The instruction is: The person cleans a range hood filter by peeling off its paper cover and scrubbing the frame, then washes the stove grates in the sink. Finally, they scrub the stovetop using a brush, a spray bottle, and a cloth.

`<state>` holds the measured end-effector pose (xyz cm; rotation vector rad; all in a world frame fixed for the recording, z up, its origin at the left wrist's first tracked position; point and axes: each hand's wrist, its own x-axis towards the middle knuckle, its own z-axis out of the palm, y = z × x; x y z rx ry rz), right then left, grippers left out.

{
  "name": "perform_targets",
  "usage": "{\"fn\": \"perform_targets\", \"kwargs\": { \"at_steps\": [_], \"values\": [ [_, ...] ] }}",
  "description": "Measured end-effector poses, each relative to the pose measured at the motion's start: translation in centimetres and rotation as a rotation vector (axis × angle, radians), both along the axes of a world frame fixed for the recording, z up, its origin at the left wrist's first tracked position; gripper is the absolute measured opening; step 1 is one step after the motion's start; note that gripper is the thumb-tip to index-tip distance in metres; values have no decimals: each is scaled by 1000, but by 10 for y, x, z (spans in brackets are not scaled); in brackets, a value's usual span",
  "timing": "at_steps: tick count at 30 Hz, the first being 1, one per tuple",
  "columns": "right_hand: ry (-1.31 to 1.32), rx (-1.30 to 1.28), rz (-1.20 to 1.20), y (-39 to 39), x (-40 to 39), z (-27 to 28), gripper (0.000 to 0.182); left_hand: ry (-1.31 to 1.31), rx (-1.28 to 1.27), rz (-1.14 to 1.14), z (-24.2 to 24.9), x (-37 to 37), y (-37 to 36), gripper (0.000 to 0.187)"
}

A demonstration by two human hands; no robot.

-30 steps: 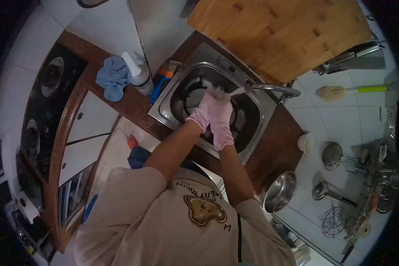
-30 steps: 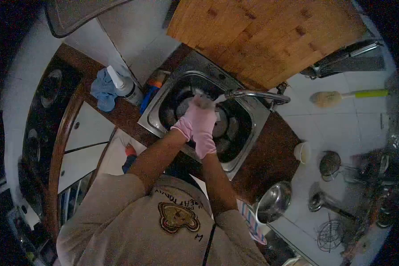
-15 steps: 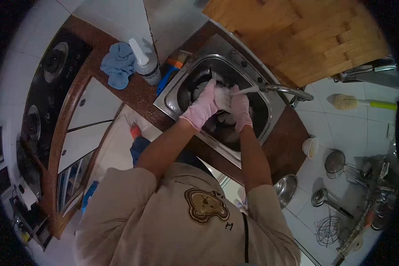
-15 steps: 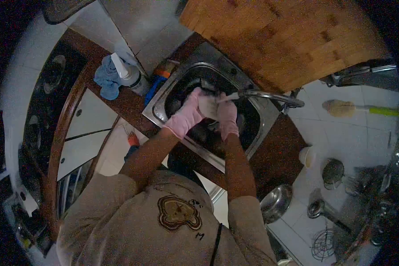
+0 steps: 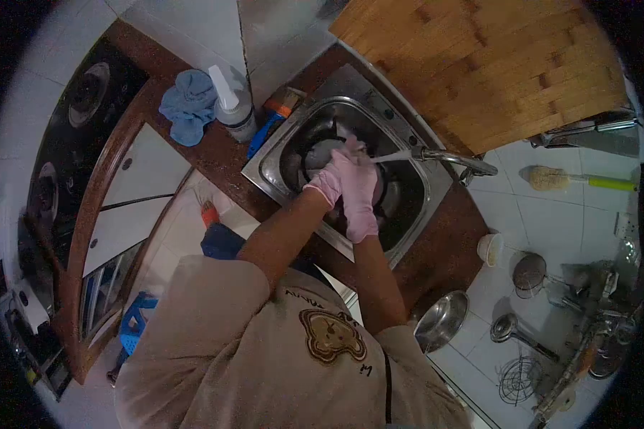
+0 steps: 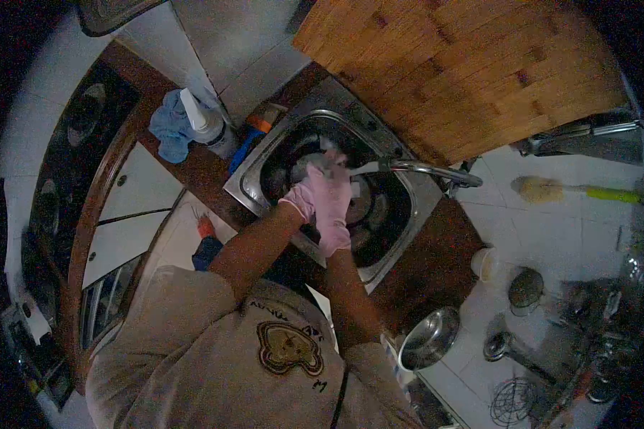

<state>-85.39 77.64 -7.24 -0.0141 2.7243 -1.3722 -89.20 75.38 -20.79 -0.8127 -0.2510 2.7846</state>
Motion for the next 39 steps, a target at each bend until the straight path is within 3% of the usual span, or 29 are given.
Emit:
{"fn": "perform_targets", "kwargs": {
  "at_steps": [1,2,3,4,6,7,8,11,13,14,15,17,18,19,20,21,22,23,24,25,27,29,31,33,34,35,36,37,39],
  "values": [
    [209,566,233,-4,2,14,36,558,365,14,-33,-7,11,43],
    [214,567,236,-3,-4,14,36,1119,727,28,-50,-13,16,41],
    [180,711,285,-2,-13,11,41,1124,724,30,-39,-9,13,41],
    [141,853,331,1,-23,5,47,868,229,6,-13,6,8,40],
    [-133,659,49,10,-38,-12,46,273,-710,-40,26,29,-1,40],
    [-129,521,-34,12,-35,-7,45,60,-304,4,5,24,5,38],
    [-125,384,-117,12,-33,-3,44,59,-305,2,-17,19,6,38],
    [67,448,62,20,-27,-45,39,327,-1081,-72,-73,-3,1,36],
    [9,348,-107,3,-13,-15,31,507,-1591,-131,-95,-2,-1,35],
    [-8,464,-38,11,-20,-25,29,389,-1631,-389,-35,8,-18,36],
    [-26,575,29,21,-29,-41,27,392,-1636,-397,-19,14,-16,36],
    [61,402,139,43,-46,-58,29,-127,-436,-191,2,17,-10,40],
    [-145,365,-34,38,-44,-24,36,-43,-395,-137,65,31,-32,43],
    [-349,327,-201,35,-42,-3,44,-46,-397,-137,44,28,-39,43],
    [-357,-29,-293,41,-44,-16,36,20,-586,-169,24,16,-50,45],
    [-360,-33,-287,40,-38,-10,36,83,-776,-203,7,9,-58,47],
    [-325,-152,-215,40,-28,0,30,-28,-1321,-306,21,4,-67,46],
    [-286,-273,-144,38,-21,9,27,-28,-1329,-303,36,2,-70,46],
    [-210,-759,-145,31,-14,6,27,-84,-1502,-69,47,-3,-65,46],
    [-204,-765,-141,30,-12,1,27,-139,-1658,178,50,-9,-59,47],
    [-20,-620,51,31,-6,-7,27,-185,-1577,239,52,-30,-66,35],
    [-100,-415,55,32,7,13,19,-102,-525,26,52,-44,-79,21],
    [-147,-299,35,29,22,36,23,13,-536,22,23,-53,-78,23],
    [-229,-233,171,29,26,53,26,-648,-686,-74,107,-64,-59,26],
    [-29,-205,233,32,27,32,28,-27,-513,192,68,-45,-52,28],
    [110,-9,310,25,33,58,28,63,-512,192,-4,-59,-35,27],
    [97,-50,255,30,30,38,29,199,-151,112,-22,-70,-35,24],
    [-68,-376,257,17,34,61,28,171,-343,180,-19,-69,-26,24],
    [12,-137,294,36,23,29,25,-144,-339,97,8,-75,-27,19]
  ]
}}
